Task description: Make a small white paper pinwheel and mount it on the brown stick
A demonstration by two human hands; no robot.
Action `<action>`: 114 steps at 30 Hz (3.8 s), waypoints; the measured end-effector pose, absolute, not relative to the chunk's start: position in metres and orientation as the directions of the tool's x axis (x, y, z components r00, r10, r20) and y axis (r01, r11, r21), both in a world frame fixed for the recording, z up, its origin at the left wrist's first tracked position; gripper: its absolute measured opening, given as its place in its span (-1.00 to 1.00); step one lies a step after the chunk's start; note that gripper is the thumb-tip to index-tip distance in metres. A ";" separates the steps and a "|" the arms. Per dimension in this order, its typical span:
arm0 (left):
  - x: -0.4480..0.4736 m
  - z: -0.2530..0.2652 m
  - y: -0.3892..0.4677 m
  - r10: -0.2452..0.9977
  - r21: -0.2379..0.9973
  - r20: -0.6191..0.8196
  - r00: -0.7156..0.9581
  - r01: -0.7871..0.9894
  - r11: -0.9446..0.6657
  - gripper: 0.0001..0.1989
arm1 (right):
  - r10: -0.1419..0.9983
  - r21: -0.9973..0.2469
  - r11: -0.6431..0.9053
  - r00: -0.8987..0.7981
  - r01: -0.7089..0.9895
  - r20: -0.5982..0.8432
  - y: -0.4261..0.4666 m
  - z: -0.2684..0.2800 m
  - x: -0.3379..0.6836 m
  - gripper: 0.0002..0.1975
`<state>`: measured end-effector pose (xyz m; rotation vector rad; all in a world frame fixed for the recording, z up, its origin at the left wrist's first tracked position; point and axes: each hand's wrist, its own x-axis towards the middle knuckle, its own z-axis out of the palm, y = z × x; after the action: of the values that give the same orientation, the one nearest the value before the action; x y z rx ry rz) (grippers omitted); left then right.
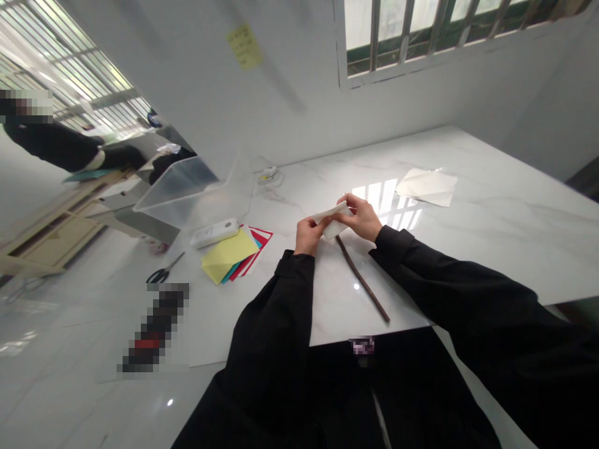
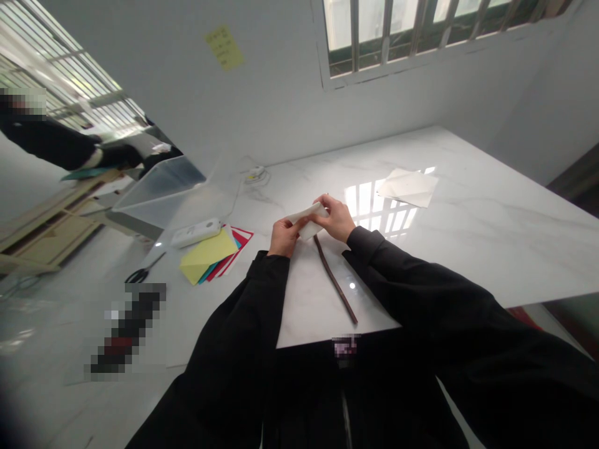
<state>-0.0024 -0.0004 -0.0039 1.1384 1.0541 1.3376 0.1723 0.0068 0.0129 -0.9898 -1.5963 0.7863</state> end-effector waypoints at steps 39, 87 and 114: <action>-0.001 -0.005 0.000 0.996 0.982 0.086 -0.016 -0.168 -0.087 -0.46 | 0.896 -0.849 0.443 -0.171 0.288 0.410 0.006 0.018 0.176 -0.76; 0.000 -0.003 -0.001 0.996 0.985 0.084 -0.022 -0.152 -0.086 -0.49 | 0.938 -0.928 0.317 -0.209 0.195 0.277 0.019 0.002 0.183 -0.62; 0.000 -0.002 -0.002 0.996 0.985 0.086 -0.031 -0.150 -0.089 -0.51 | 0.943 -0.895 0.331 -0.151 0.300 0.298 0.012 0.011 0.180 -0.66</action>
<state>0.0003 -0.0020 -0.0025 1.1469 1.0702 1.3592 0.1799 0.0116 0.0111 -1.1352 -1.6576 0.8598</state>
